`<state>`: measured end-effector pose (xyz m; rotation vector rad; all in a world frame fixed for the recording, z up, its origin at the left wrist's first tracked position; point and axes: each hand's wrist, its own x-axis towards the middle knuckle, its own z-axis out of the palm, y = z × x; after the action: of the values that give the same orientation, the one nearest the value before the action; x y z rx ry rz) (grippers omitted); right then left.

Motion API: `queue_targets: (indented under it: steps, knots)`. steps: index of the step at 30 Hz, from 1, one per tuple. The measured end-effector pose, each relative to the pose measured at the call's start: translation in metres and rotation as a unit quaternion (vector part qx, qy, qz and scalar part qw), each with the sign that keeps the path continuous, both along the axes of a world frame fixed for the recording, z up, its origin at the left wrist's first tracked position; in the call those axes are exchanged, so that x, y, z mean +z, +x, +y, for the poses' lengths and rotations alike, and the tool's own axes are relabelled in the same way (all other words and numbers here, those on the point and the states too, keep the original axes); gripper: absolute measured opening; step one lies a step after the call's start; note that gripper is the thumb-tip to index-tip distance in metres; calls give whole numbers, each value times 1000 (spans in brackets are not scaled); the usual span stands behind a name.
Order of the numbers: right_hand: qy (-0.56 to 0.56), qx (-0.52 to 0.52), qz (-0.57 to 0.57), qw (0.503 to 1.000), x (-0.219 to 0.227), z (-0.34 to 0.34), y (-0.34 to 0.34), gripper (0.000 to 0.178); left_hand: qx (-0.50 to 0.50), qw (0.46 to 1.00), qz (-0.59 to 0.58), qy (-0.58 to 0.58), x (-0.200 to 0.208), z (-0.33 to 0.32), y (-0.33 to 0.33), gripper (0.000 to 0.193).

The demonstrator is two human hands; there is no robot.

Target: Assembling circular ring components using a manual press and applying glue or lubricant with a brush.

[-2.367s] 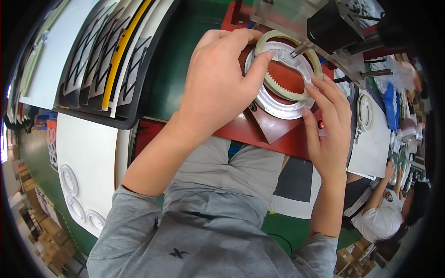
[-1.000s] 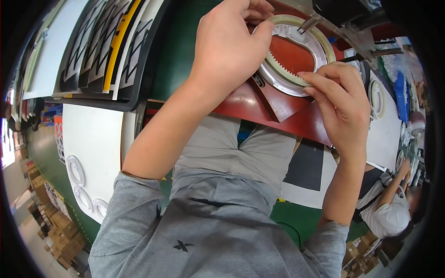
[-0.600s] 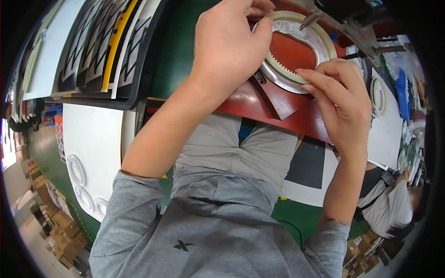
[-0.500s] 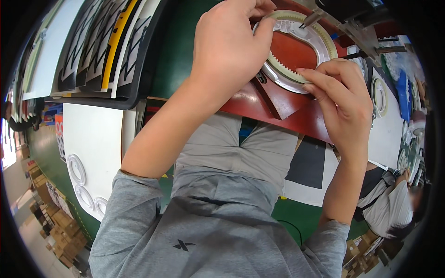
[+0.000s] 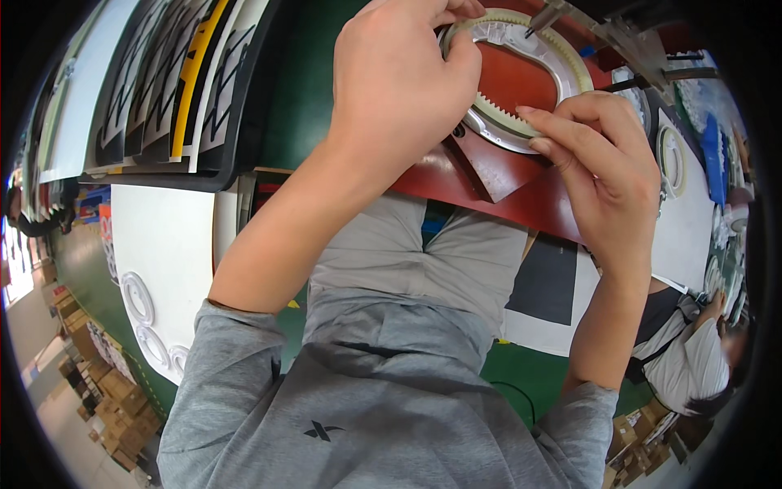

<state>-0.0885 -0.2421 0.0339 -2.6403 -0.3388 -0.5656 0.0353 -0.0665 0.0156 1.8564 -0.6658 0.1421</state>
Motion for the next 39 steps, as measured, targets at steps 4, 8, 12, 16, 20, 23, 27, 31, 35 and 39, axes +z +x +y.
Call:
queue_targets:
  steps: [4, 8, 12, 16, 20, 23, 27, 31, 35, 39]
  knots:
    - [-13, 3, -9, 1000, 1, 1, 1, 28, 9, 999, -38, -3, 0, 0, 1, 16]
    - [-33, -1, -14, 999, -3, 3, -2, 29, -10, 999, 8, -32, 1, -2, 3, 15]
    - [-57, -14, -20, 998, -4, 8, -3, 32, -23, 998, 32, -49, -4, -1, 7, 14]
    - [-67, -5, -58, 996, -9, 7, -1, 31, -48, 992, 79, -87, -14, 1, 17, 12]
    - [-84, -6, -59, 995, -8, 10, -2, 32, -45, 997, 47, -52, -4, 3, 12, 8]
    - [-83, -20, -42, 995, -9, 12, -5, 32, -31, 999, -22, -11, -3, 3, 13, 7]
    - [-53, -62, -30, 996, -12, 14, -9, 31, -52, 997, -57, -17, -11, 4, 22, 7]
    - [-29, -121, -45, 991, -29, 8, 10, 38, -54, 992, -108, -33, -11, 4, 20, 6]
    - [-69, -186, 14, 980, -29, 18, 31, 51, -35, 992, -44, 115, -1, -2, 24, 7]
    - [-70, -189, 31, 979, -25, 17, 34, 55, -45, 995, -90, 15, 0, -2, 18, 8]
